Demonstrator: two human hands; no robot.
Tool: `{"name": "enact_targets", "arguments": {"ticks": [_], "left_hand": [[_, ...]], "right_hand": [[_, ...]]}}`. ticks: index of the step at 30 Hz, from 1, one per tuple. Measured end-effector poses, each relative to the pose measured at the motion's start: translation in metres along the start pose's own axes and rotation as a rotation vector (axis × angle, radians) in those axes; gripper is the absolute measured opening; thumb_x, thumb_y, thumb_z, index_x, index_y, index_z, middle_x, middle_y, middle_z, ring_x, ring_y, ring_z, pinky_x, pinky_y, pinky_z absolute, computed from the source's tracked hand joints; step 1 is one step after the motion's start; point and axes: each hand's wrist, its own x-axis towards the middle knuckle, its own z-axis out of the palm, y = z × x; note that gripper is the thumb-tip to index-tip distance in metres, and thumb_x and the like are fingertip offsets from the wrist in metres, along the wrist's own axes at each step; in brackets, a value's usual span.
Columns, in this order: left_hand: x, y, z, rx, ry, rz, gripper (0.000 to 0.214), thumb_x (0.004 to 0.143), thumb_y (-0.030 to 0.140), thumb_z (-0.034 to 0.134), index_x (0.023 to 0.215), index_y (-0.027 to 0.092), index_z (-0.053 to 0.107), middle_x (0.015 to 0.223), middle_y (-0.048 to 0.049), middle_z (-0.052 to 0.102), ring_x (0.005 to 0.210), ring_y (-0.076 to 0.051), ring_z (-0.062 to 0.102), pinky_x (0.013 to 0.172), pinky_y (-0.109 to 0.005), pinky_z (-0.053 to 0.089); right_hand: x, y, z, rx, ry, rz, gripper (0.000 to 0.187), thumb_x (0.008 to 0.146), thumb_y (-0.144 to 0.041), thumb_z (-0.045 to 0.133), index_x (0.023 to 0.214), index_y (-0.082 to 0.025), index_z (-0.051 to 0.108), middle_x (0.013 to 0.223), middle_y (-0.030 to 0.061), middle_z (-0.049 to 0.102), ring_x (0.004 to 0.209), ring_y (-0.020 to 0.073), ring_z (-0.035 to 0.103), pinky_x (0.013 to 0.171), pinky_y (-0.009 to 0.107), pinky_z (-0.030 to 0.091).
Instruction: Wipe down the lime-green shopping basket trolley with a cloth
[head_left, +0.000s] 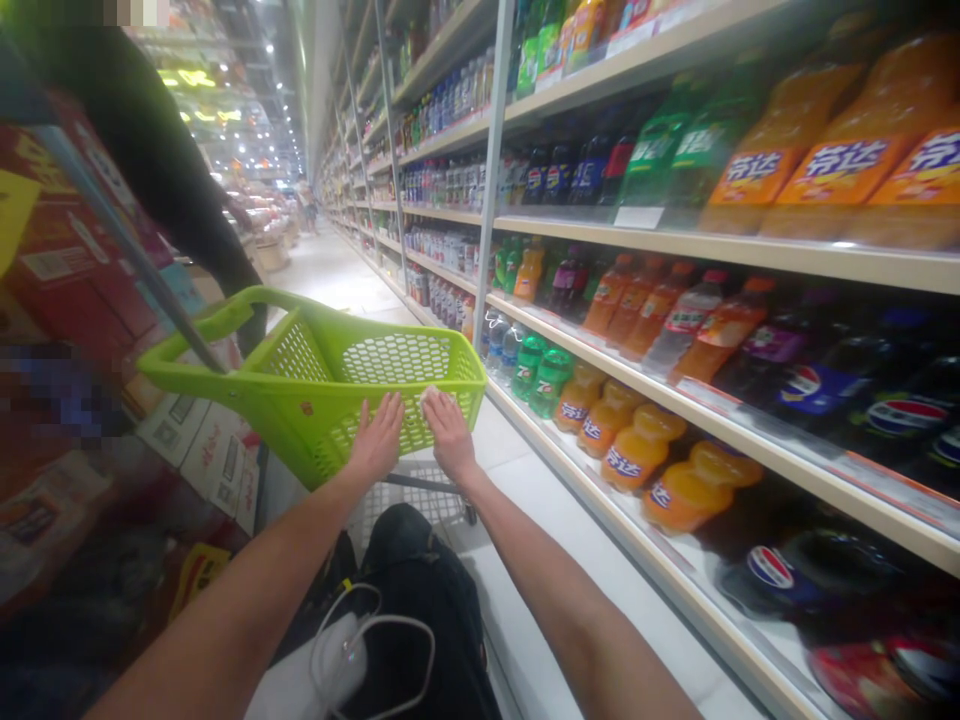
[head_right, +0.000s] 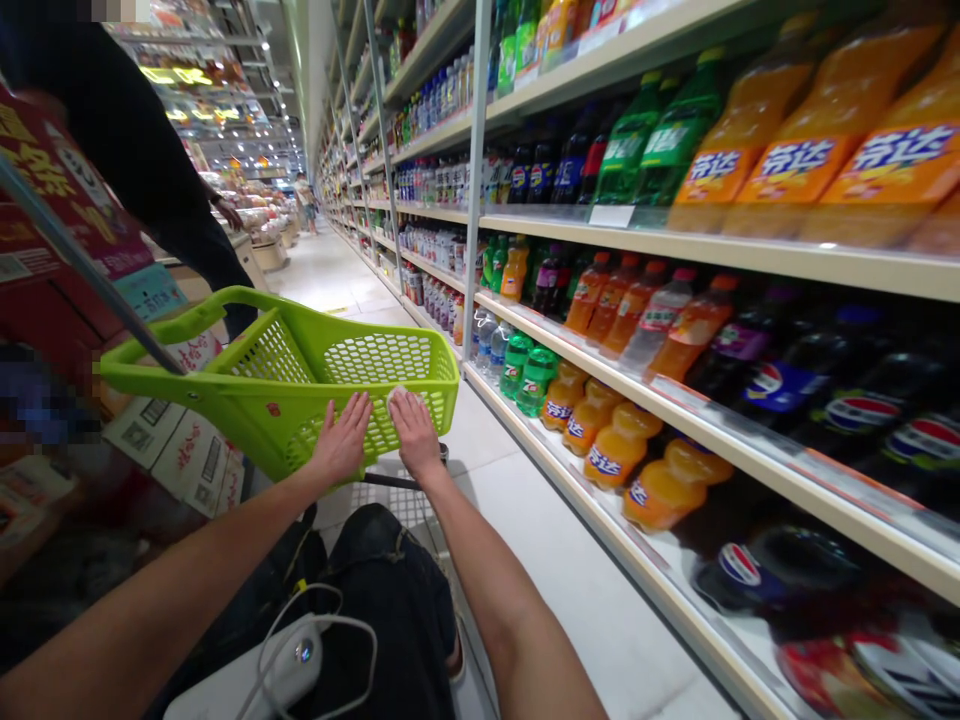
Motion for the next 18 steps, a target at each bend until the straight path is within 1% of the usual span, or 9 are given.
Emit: {"name": "enact_targets", "arguments": {"ticks": [3, 5, 7, 10, 12, 13, 15, 18], "left_hand": [[-0.002, -0.006, -0.005, -0.002, -0.005, -0.013, 0.068, 0.071, 0.012, 0.037, 0.138, 0.009, 0.024, 0.149, -0.0099, 0.014, 0.138, -0.023, 0.008, 0.109, -0.055, 0.007], [-0.005, -0.008, -0.005, -0.001, -0.016, -0.021, 0.068, 0.072, 0.012, 0.036, 0.139, 0.009, 0.024, 0.149, -0.0098, 0.014, 0.138, -0.023, 0.008, 0.109, -0.055, 0.008], [-0.010, -0.010, -0.003, 0.004, -0.022, -0.020, 0.067, 0.073, 0.012, 0.036, 0.139, 0.009, 0.024, 0.149, -0.0099, 0.015, 0.138, -0.022, 0.009, 0.109, -0.055, 0.008], [-0.019, -0.013, 0.005, 0.013, -0.010, -0.011, 0.066, 0.074, 0.011, 0.035, 0.139, 0.009, 0.023, 0.149, -0.0100, 0.016, 0.138, -0.022, 0.011, 0.109, -0.054, 0.010], [-0.025, -0.016, 0.009, 0.012, -0.004, -0.013, 0.066, 0.074, 0.012, 0.035, 0.139, 0.009, 0.023, 0.149, -0.0100, 0.016, 0.137, -0.022, 0.011, 0.109, -0.054, 0.010], [-0.027, -0.018, 0.010, 0.011, -0.004, -0.018, 0.066, 0.074, 0.012, 0.035, 0.139, 0.009, 0.023, 0.149, -0.0100, 0.016, 0.137, -0.022, 0.011, 0.109, -0.054, 0.010], [-0.029, -0.024, 0.007, 0.010, 0.002, -0.033, 0.066, 0.074, 0.012, 0.035, 0.139, 0.009, 0.023, 0.149, -0.0100, 0.015, 0.138, -0.022, 0.010, 0.109, -0.054, 0.010], [-0.026, -0.036, -0.003, 0.016, 0.035, -0.067, 0.067, 0.073, 0.010, 0.034, 0.139, 0.008, 0.023, 0.149, -0.0093, 0.013, 0.138, -0.022, 0.007, 0.110, -0.054, 0.008]], "right_hand": [[0.021, -0.007, 0.000, -0.007, 0.015, -0.002, 0.049, 0.084, -0.005, 0.032, 0.129, -0.018, 0.045, 0.137, 0.0077, 0.042, 0.135, 0.0186, 0.023, 0.107, 0.044, 0.029], [0.023, -0.011, 0.006, -0.007, -0.010, -0.023, 0.047, 0.085, -0.005, 0.033, 0.128, -0.017, 0.046, 0.136, 0.0083, 0.043, 0.134, 0.0189, 0.025, 0.106, 0.044, 0.030], [0.014, -0.014, 0.016, -0.004, -0.044, -0.050, 0.046, 0.085, -0.005, 0.035, 0.127, -0.017, 0.048, 0.135, 0.0089, 0.045, 0.133, 0.0188, 0.027, 0.105, 0.045, 0.031], [-0.009, -0.018, 0.028, -0.005, -0.082, -0.092, 0.044, 0.084, -0.004, 0.036, 0.124, -0.016, 0.050, 0.132, 0.0103, 0.048, 0.131, 0.0195, 0.032, 0.103, 0.045, 0.033], [-0.019, -0.020, 0.030, -0.007, -0.089, -0.119, 0.043, 0.084, -0.005, 0.037, 0.123, -0.015, 0.052, 0.130, 0.0109, 0.050, 0.130, 0.0203, 0.033, 0.102, 0.045, 0.035], [-0.019, -0.022, 0.029, -0.006, -0.085, -0.126, 0.043, 0.084, -0.005, 0.037, 0.123, -0.015, 0.051, 0.130, 0.0109, 0.050, 0.130, 0.0204, 0.033, 0.102, 0.045, 0.035], [-0.011, -0.026, 0.023, 0.002, -0.056, -0.125, 0.044, 0.084, -0.005, 0.037, 0.125, -0.016, 0.050, 0.132, 0.0100, 0.049, 0.132, 0.0199, 0.030, 0.104, 0.044, 0.034], [0.018, -0.035, 0.013, 0.019, 0.014, -0.102, 0.046, 0.085, -0.006, 0.036, 0.128, -0.017, 0.047, 0.135, 0.0079, 0.045, 0.134, 0.0187, 0.025, 0.107, 0.043, 0.030]]}}
